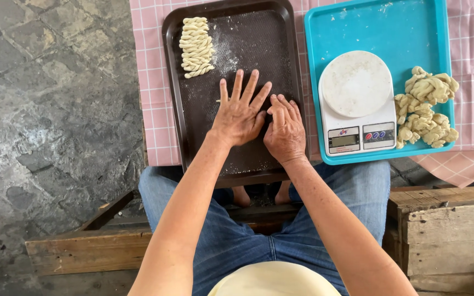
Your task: Shaping small pieces of dough into twisted snacks by rolling and braiding them by hand.
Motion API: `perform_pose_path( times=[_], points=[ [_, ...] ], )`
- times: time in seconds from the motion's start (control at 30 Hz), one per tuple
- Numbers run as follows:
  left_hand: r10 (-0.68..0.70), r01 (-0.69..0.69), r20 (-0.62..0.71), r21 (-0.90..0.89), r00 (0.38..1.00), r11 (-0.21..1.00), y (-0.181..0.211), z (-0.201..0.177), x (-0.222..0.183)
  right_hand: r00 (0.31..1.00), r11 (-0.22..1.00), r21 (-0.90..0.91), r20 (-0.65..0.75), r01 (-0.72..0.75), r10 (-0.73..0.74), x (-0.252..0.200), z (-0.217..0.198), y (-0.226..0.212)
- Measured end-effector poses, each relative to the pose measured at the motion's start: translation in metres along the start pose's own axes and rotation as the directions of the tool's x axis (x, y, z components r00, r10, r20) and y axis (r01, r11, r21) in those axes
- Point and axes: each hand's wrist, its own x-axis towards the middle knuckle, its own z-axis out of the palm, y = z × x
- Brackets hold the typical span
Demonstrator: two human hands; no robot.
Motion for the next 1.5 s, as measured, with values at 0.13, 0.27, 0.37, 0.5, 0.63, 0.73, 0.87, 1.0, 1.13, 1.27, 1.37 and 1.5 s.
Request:
perform_pose_path(
  times=[0.13,0.27,0.37,0.5,0.63,0.73,0.87,1.0,1.13,1.27,1.37,1.5],
  points=[
    [0.017,-0.015,-0.030,0.065,0.999,0.998,-0.007,0.000,0.020,1.000,1.000,0.002,-0.001,-0.007,0.007,0.001,-0.001,-0.001],
    [-0.001,0.004,-0.036,0.071,0.999,0.997,-0.012,-0.001,0.039,1.000,1.000,0.008,0.012,-0.021,0.021,0.000,0.000,0.000],
    [0.024,-0.011,-0.117,0.107,0.993,0.994,-0.015,0.005,0.047,0.995,0.988,0.140,0.075,-0.069,0.058,0.003,-0.008,-0.006],
    [0.034,-0.013,-0.169,0.123,0.985,0.992,-0.012,0.007,0.036,0.996,0.990,0.131,0.071,-0.056,0.047,0.004,-0.005,-0.003],
    [-0.006,0.008,-0.025,0.065,1.000,0.998,-0.003,-0.003,0.009,1.000,1.000,-0.009,-0.001,-0.001,0.001,-0.001,0.002,0.003],
    [-0.016,0.017,-0.010,0.044,1.000,0.999,0.001,-0.001,-0.011,1.000,1.000,-0.009,0.014,0.002,-0.002,0.000,0.002,0.001],
    [-0.025,0.025,-0.021,-0.002,0.999,1.000,0.011,0.003,-0.036,0.998,1.000,-0.012,0.064,0.006,-0.005,0.001,-0.002,-0.001],
    [0.018,-0.024,-0.106,-0.060,0.994,0.998,0.009,0.009,-0.054,0.996,0.997,-0.055,0.069,0.056,-0.052,0.004,-0.007,-0.005],
    [0.019,-0.031,-0.261,-0.039,0.965,0.999,-0.013,0.019,-0.067,0.993,0.992,-0.059,0.048,0.115,-0.112,0.005,-0.006,-0.008],
    [-0.023,0.016,-0.538,-0.017,0.842,1.000,-0.042,0.054,-0.067,0.988,0.987,-0.038,0.017,0.157,-0.157,0.004,0.000,-0.006],
    [-0.060,0.005,-0.440,-0.125,0.896,0.992,-0.030,0.017,-0.076,0.985,0.985,-0.014,0.000,0.173,-0.173,0.006,-0.003,-0.011],
    [0.033,-0.071,-0.429,-0.074,0.903,0.995,-0.028,0.040,-0.063,0.976,0.977,-0.007,0.041,0.213,-0.212,0.004,-0.003,-0.011]
  ],
)
